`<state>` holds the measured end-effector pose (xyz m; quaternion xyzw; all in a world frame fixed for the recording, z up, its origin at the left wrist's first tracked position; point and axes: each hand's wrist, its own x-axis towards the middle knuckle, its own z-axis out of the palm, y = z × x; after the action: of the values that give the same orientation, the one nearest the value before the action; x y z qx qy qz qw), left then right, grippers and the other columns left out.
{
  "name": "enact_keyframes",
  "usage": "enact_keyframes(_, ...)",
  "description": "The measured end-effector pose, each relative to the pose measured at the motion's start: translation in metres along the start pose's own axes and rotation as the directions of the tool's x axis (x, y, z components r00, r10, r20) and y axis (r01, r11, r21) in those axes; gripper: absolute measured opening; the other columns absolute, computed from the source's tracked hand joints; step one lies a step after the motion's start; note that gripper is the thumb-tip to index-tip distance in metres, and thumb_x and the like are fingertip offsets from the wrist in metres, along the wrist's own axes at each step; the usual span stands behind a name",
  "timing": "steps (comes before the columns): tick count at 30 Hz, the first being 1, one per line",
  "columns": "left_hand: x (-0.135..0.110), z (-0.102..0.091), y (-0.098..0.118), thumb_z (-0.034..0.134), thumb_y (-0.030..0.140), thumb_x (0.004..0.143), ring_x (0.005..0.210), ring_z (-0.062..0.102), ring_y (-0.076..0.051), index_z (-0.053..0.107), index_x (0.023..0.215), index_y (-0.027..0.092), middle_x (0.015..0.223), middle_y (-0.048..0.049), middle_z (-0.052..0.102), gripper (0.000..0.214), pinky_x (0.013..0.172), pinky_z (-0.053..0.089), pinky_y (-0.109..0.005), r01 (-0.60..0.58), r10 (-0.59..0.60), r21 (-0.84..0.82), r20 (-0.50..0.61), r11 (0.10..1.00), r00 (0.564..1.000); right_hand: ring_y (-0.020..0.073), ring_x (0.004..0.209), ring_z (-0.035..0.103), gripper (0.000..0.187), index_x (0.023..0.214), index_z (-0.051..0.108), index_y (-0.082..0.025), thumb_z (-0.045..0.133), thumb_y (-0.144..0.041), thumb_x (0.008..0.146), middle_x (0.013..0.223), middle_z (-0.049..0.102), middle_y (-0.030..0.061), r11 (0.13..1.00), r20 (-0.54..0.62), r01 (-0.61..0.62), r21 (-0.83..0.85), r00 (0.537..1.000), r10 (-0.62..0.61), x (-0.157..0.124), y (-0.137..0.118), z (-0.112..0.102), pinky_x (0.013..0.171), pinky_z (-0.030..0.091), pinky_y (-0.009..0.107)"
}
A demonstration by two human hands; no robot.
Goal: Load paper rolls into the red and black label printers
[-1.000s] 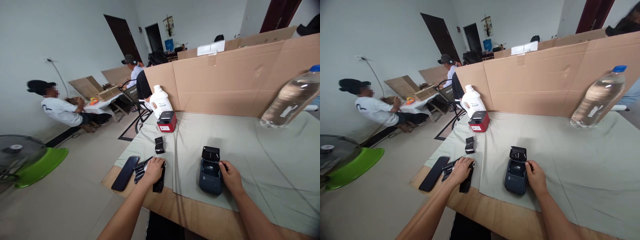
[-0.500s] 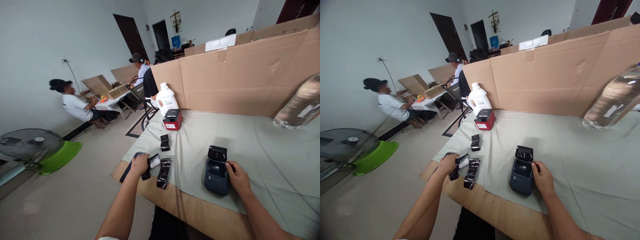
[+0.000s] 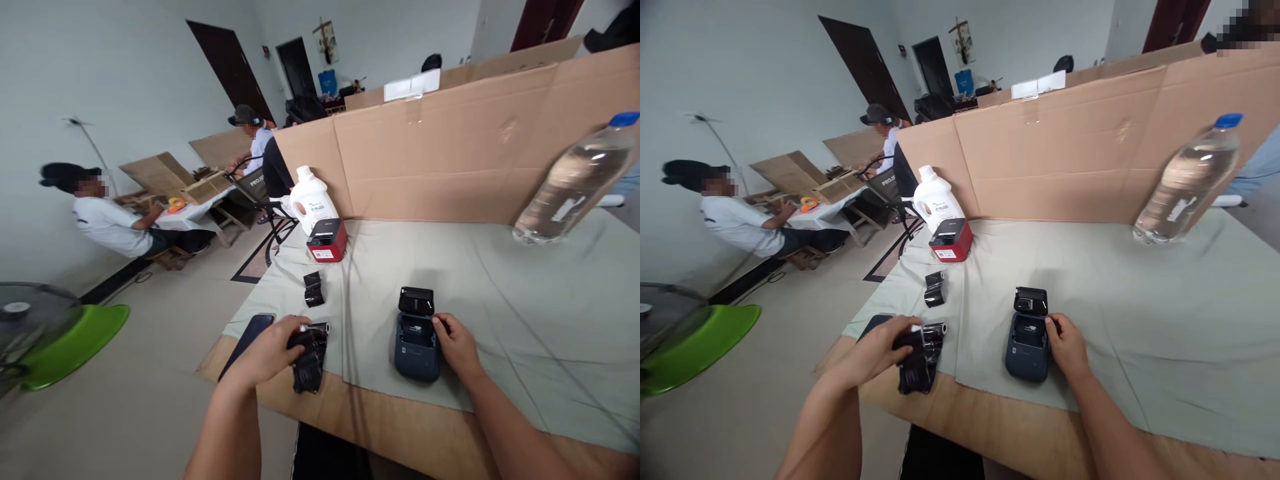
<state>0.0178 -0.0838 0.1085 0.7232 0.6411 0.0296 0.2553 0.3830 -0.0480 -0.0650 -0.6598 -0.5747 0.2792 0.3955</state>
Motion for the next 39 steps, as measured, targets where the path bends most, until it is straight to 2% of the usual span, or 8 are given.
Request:
enact_keyframes(3,0.011,0.017,0.041,0.065,0.020,0.074,0.094,0.060,-0.019,0.060,0.110,0.021,0.105,-0.0033,0.064,0.036,0.084,0.047,-0.030,-0.302,0.412,-0.383,0.248,0.873,0.877,0.0210,0.073,0.060,0.044,0.088,0.063,-0.020,0.039,-0.056,0.086,0.080,0.067,0.0051,1.000,0.010,-0.002,-0.001,1.000,0.002,0.000,-0.001,0.000,0.069,0.043,0.032)
enact_keyframes(5,0.029,0.040,0.070,0.070,0.020,0.071,0.090,0.060,-0.017,0.061,0.103,0.019,0.098,-0.0026,0.065,0.033,0.082,0.048,-0.028,-0.348,0.524,-0.515,0.246,0.783,0.816,0.0211,0.073,0.060,0.043,0.088,0.063,-0.019,0.038,-0.055,0.086,0.079,0.067,0.0052,1.000,0.009,0.003,0.003,1.000,-0.003,0.000,-0.001,0.000,0.069,0.043,0.032)
enact_keyframes(9,0.076,0.096,0.117,0.069,0.014,0.071,0.093,0.060,-0.017,0.061,0.095,0.018,0.099,-0.0034,0.065,0.026,0.086,0.046,-0.029,-0.456,0.503,-0.498,-0.045,0.738,0.863,0.0210,0.074,0.060,0.041,0.088,0.063,-0.019,0.040,-0.054,0.087,0.081,0.067,0.0056,0.999,0.018,0.006,0.033,1.000,-0.007,-0.001,-0.002,-0.002,0.070,0.044,0.032)
enact_keyframes(12,0.102,0.122,0.134,0.068,0.013,0.072,0.095,0.060,-0.020,0.061,0.096,0.019,0.099,-0.0041,0.067,0.025,0.091,0.043,-0.035,-0.502,0.494,-0.318,-0.111,0.804,0.862,0.0209,0.076,0.060,0.039,0.088,0.063,-0.020,0.040,-0.052,0.087,0.082,0.067,0.0053,0.999,0.028,0.015,0.042,0.999,-0.016,-0.001,-0.002,-0.003,0.070,0.044,0.032)
enact_keyframes(23,0.112,0.140,0.132,0.067,0.012,0.074,0.103,0.056,-0.026,0.063,0.096,0.019,0.103,-0.0071,0.067,0.024,0.091,0.042,-0.043,-0.519,0.497,-0.133,-0.165,0.845,0.852,0.0191,0.071,0.061,0.036,0.086,0.064,-0.020,0.042,-0.048,0.087,0.081,0.069,0.0050,0.998,-0.006,0.026,0.057,1.000,-0.026,-0.001,-0.007,-0.003,0.066,0.045,0.030)
enact_keyframes(28,0.112,0.150,0.124,0.069,0.016,0.074,0.109,0.052,-0.025,0.064,0.095,0.020,0.111,-0.0080,0.063,0.022,0.095,0.042,-0.043,-0.567,0.501,-0.228,-0.288,0.792,0.816,0.0206,0.074,0.062,0.038,0.088,0.064,-0.020,0.040,-0.050,0.088,0.081,0.069,0.0055,0.997,0.004,0.019,0.075,1.000,-0.019,0.000,-0.006,-0.002,0.069,0.048,0.033)
enact_keyframes(33,0.114,0.162,0.103,0.066,0.025,0.078,0.112,0.051,-0.023,0.060,0.104,0.020,0.113,-0.0102,0.055,0.027,0.098,0.041,-0.041,-0.608,0.408,-0.342,-0.501,0.716,0.763,0.0241,0.111,0.059,0.051,0.122,0.055,-0.020,0.043,-0.055,0.088,0.122,0.063,0.0116,0.955,-0.017,-0.010,0.296,1.000,0.015,0.000,0.004,0.005,0.098,0.044,0.042)
enact_keyframes(39,0.125,0.169,0.089,0.051,0.045,0.089,0.121,0.047,-0.025,0.048,0.122,0.021,0.131,-0.0139,0.046,0.041,0.095,0.042,-0.041,-0.572,0.208,-0.587,-0.571,0.573,0.794,0.0224,0.119,0.055,0.055,0.126,0.051,-0.022,0.039,-0.061,0.089,0.126,0.061,0.0111,0.850,-0.001,-0.042,0.524,0.999,0.049,-0.006,-0.007,0.000,0.101,0.042,0.042)
